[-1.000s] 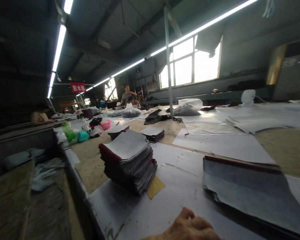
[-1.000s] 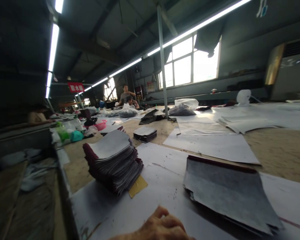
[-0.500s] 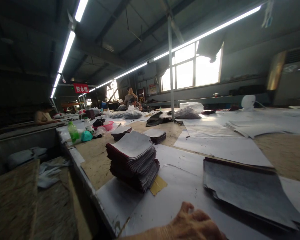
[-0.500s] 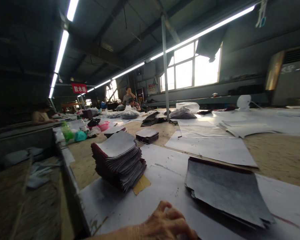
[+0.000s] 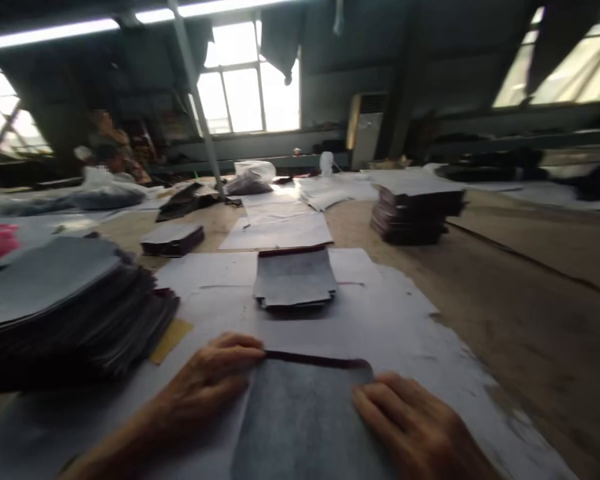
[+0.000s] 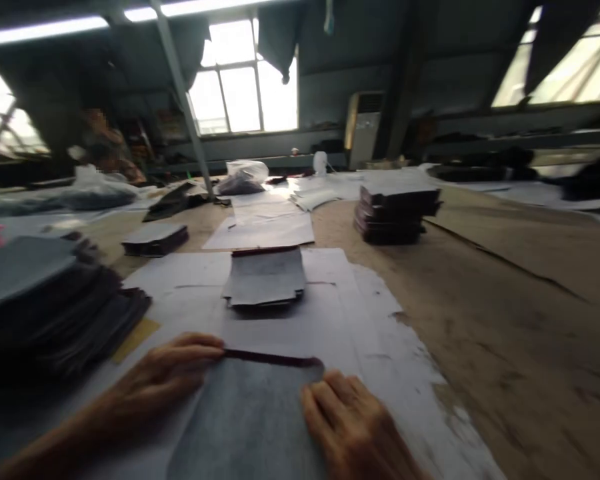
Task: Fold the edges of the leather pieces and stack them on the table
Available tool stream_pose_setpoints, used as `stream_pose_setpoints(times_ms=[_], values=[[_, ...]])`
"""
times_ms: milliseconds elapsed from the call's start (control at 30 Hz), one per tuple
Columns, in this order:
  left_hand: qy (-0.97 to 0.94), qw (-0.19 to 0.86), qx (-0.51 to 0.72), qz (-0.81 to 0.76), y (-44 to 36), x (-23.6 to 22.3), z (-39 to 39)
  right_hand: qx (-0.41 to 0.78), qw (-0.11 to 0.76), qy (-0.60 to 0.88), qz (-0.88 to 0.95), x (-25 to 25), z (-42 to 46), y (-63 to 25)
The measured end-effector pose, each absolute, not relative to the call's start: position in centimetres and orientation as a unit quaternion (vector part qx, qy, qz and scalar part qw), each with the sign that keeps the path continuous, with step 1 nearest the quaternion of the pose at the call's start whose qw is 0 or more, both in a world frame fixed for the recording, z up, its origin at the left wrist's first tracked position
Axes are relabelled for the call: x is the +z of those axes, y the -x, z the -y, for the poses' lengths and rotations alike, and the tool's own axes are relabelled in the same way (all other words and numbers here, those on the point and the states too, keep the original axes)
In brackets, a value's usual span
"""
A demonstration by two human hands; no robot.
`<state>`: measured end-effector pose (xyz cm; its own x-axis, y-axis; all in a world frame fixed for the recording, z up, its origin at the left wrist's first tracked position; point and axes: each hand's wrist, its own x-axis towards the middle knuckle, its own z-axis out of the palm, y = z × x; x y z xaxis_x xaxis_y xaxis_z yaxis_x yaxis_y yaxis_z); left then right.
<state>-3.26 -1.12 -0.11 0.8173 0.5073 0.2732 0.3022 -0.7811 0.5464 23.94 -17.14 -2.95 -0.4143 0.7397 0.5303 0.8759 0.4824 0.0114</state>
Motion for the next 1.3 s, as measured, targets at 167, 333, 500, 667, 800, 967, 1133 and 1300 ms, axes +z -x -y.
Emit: stream_pose_setpoints(times_ms=[167, 333, 500, 667, 800, 967, 1133, 1300], values=[[-0.916, 0.181, 0.276, -0.228, 2.4, 0.5, 0.2, -0.11, 0.254, 0.525, 0.805, -1.9, 17.1, -22.9], [-0.935, 0.178, 0.263, -0.156, -5.3, 0.8, 4.1, -0.09, 0.254, 0.527, 0.806, -2.0, 17.3, -22.7], [-0.914, 0.249, 0.241, -0.211, -10.1, -0.6, 5.2, -0.052, 0.335, 0.525, 0.781, -2.2, 17.3, -23.1], [-0.897, 0.267, 0.284, -0.209, -9.7, -1.6, 5.0, -0.128, 0.38, 0.571, 0.716, -2.1, 17.4, -23.6], [-0.903, 0.254, 0.303, -0.17, -9.5, -1.9, 5.1, -0.154, 0.331, 0.592, 0.718, -2.1, 17.3, -23.4], [-0.917, 0.226, 0.3, -0.131, -9.4, -2.1, 5.1, -0.163, 0.309, 0.606, 0.715, -2.5, 17.1, -23.1], [-0.94, 0.172, 0.284, -0.082, -9.2, -2.1, 5.4, -0.133, 0.307, 0.622, 0.708, -2.6, 17.2, -23.3], [-0.947, 0.161, 0.268, -0.069, -9.3, -2.0, 5.5, -0.133, 0.313, 0.616, 0.711, -2.5, 17.3, -23.4]])
